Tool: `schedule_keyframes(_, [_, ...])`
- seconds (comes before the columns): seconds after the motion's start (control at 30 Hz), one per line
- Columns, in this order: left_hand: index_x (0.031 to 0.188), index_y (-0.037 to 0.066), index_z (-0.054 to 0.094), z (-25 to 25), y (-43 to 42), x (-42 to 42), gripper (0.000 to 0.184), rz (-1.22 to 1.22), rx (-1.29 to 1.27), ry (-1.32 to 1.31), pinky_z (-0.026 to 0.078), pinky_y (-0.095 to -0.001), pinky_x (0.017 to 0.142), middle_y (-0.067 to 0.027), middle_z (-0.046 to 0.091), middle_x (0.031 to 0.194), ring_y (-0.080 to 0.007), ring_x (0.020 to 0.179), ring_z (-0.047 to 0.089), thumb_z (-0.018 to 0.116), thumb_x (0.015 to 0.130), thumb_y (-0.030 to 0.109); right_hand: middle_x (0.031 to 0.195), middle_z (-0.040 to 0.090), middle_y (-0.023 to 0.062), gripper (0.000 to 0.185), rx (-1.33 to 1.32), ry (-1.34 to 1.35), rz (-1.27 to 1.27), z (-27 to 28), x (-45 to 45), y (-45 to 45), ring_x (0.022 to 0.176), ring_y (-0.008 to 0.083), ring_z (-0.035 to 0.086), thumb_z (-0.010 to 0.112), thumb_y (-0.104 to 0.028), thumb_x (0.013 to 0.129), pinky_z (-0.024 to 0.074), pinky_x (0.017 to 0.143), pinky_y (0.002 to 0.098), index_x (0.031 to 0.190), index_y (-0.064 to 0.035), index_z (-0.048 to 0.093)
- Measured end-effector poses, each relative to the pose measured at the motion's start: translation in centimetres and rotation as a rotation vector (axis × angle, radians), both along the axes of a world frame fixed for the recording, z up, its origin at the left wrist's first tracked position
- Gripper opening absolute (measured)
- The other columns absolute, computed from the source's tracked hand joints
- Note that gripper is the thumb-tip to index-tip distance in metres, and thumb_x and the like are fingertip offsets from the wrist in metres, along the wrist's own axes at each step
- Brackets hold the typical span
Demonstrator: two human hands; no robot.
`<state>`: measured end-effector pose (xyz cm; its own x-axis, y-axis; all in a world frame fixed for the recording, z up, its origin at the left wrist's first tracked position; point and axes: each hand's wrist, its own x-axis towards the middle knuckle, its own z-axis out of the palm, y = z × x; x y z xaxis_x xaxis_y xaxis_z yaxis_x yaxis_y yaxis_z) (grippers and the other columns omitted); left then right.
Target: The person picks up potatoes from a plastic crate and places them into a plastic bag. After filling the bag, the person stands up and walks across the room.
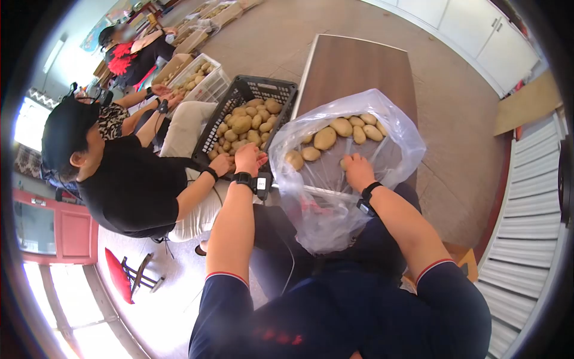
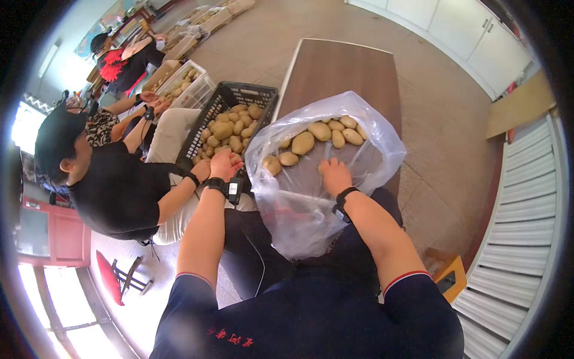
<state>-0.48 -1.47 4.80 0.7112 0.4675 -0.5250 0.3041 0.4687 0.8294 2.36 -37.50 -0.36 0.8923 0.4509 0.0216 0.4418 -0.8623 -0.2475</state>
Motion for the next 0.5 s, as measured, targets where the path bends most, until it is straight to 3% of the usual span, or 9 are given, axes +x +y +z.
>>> schedule_keyframes(0.13, [0.12,0.001,0.048,1.8,-2.3,-0.2,0.035,-0.113,0.042,-0.012,0.053,-0.0337,0.06,-0.0113,0.053,0.105,-0.0225,0.072,0.058,0.052,0.093,0.022,0.11,0.056,0.0182,0.039,0.213,0.091,-0.049,0.6,0.3,0.7,0.099,0.038,0.057,0.06,-0.015,0.082,0.0479,0.083,0.0479,0.12,-0.0082,0.053])
schedule_keyframes(0.2, [0.12,0.0,0.048,2.7,-3.4,-0.2,0.036,-0.169,0.042,-0.018,0.053,-0.0334,0.059,-0.0118,0.054,0.106,-0.0222,0.072,0.058,0.052,0.092,0.023,0.105,0.058,0.0185,0.042,0.458,0.114,-0.091,0.7,0.4,1.3,0.092,0.0357,0.06,0.063,-0.018,0.084,0.049,0.079,0.0462,0.122,-0.0065,0.051])
schedule_keyframes(0.23, [0.121,0.0,0.048,3.0,-4.0,-0.3,0.038,-0.222,0.043,-0.022,0.053,-0.0332,0.059,-0.0124,0.055,0.107,-0.0218,0.072,0.058,0.053,0.092,0.024,0.105,0.058,0.0185,0.042,0.46,0.114,-0.089,1.0,0.7,1.5,0.092,0.0357,0.06,0.063,-0.018,0.084,0.049,0.079,0.0462,0.122,-0.0065,0.051])
schedule_keyframes(0.3, [0.122,0.001,0.048,3.6,-4.9,-0.4,0.04,-0.272,0.045,-0.028,0.053,-0.0328,0.059,-0.0134,0.057,0.109,-0.0225,0.073,0.06,0.055,0.092,0.026,0.095,0.061,0.0141,0.041,0.79,0.459,-0.1,1.9,1.0,2.2,0.077,0.0246,0.06,0.063,-0.021,0.087,0.0493,0.067,0.0378,0.122,-0.0051,0.05])
schedule_keyframes(0.33, [0.12,0.002,0.048,3.8,-5.3,-0.4,0.039,-0.363,0.033,-0.034,0.052,-0.0333,0.06,-0.0126,0.056,0.107,-0.0227,0.073,0.06,0.058,0.091,0.026,0.095,0.061,0.0141,0.041,0.793,0.464,-0.095,2.6,0.7,2.7,0.077,0.0246,0.06,0.063,-0.021,0.087,0.0493,0.067,0.0378,0.122,-0.0051,0.05])
schedule_keyframes(0.4, [0.119,0.005,0.048,4.2,-6.4,-0.2,0.041,-0.507,0.028,-0.003,0.052,-0.0339,0.059,-0.0119,0.056,0.107,-0.0235,0.07,0.061,0.061,0.089,0.03,0.087,0.061,0.0087,0.038,1.006,0.819,-0.134,4.3,0.4,3.7,0.064,0.0139,0.054,0.06,-0.027,0.091,0.0443,0.056,0.0288,0.118,-0.0026,0.052])
schedule_keyframes(0.5, [0.119,0.007,0.049,4.6,-7.7,-0.2,0.04,-0.599,0.064,0.059,0.052,-0.035,0.056,-0.0119,0.057,0.109,-0.0246,0.072,0.064,0.057,0.091,0.035,0.083,0.061,0.0062,0.036,0.965,0.992,-0.114,6.9,-0.4,5.2,0.058,0.0091,0.049,0.055,-0.032,0.094,0.0401,0.051,0.025,0.112,-0.0008,0.055])
